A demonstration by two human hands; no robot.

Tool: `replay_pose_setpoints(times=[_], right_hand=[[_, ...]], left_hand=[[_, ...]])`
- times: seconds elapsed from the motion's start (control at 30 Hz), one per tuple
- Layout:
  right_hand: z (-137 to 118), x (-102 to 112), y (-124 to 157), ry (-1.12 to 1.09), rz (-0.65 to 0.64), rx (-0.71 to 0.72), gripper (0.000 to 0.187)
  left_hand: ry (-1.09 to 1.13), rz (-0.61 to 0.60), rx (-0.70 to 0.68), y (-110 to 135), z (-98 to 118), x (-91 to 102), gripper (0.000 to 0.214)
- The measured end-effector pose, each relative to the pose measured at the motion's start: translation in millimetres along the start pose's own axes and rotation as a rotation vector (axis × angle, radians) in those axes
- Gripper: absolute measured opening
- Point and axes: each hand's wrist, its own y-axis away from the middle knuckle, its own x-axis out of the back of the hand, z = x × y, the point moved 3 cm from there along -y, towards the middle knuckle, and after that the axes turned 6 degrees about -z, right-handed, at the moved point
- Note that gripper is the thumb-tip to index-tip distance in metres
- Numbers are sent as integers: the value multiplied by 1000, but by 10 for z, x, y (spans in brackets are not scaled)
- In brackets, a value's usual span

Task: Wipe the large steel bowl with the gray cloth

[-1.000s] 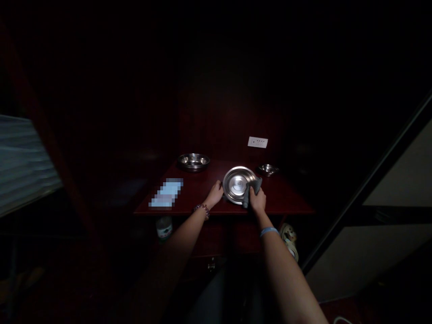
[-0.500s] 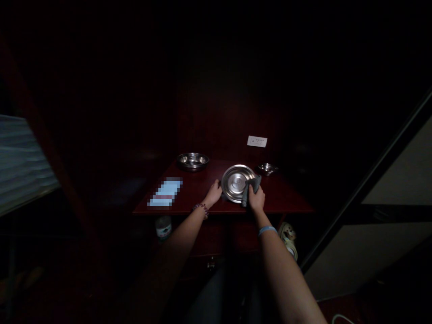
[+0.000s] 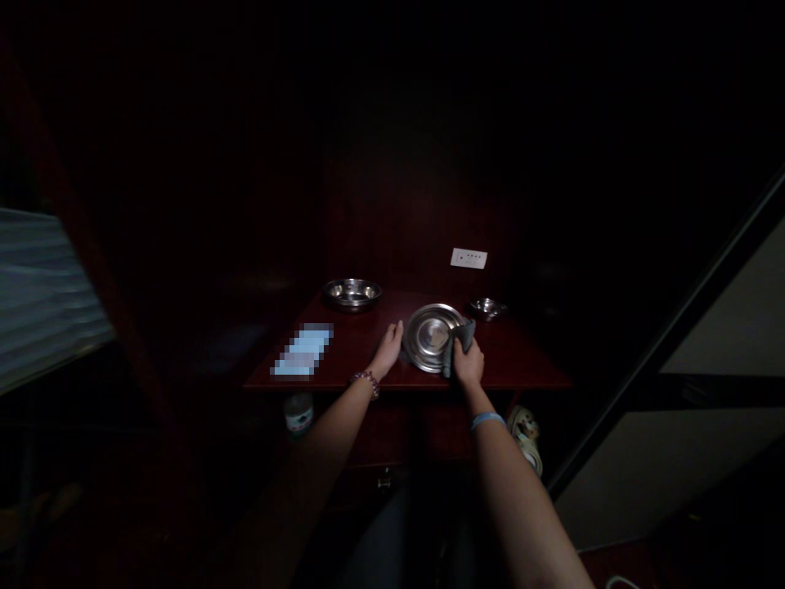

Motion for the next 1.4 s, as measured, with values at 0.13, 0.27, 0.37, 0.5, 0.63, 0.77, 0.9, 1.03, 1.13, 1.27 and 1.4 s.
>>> replay_pose_setpoints(times=[0.13, 0.27, 0.37, 0.5, 0.63, 0.77, 0.9, 1.03, 1.13, 1.27, 1.4], right_hand=[[3, 8, 10, 5, 2, -7, 45], [19, 30, 16, -1, 32, -13, 47], [32, 40, 17, 0, 52, -29, 47], [50, 43, 15, -15, 73, -33, 47], [58, 48, 11, -27, 84, -32, 47], [55, 49, 5, -12, 81, -38, 47], [66, 42, -7, -13, 82, -38, 48], [76, 33, -15, -20, 89, -38, 48], [71, 28, -17, -13, 80, -37, 48], [71, 41, -15, 6, 64, -39, 48], [70, 63, -10, 19, 51, -28, 46]], left_hand=[[20, -35, -26, 23, 45, -13, 37], [17, -78, -26, 56, 67, -33, 43], [12, -81, -44, 71, 93, -34, 42], [38, -106, -75, 79, 139, -41, 41], [55, -130, -86, 97, 182, -52, 43], [75, -154, -111, 112, 206, -52, 43], [57, -152, -102, 111, 200, -50, 42], [54, -156, -100, 103, 186, -52, 42], [61, -159, -122, 88, 161, -48, 40], [51, -199, -137, 63, 97, -55, 39], [64, -264, -160, 49, 45, -76, 36]])
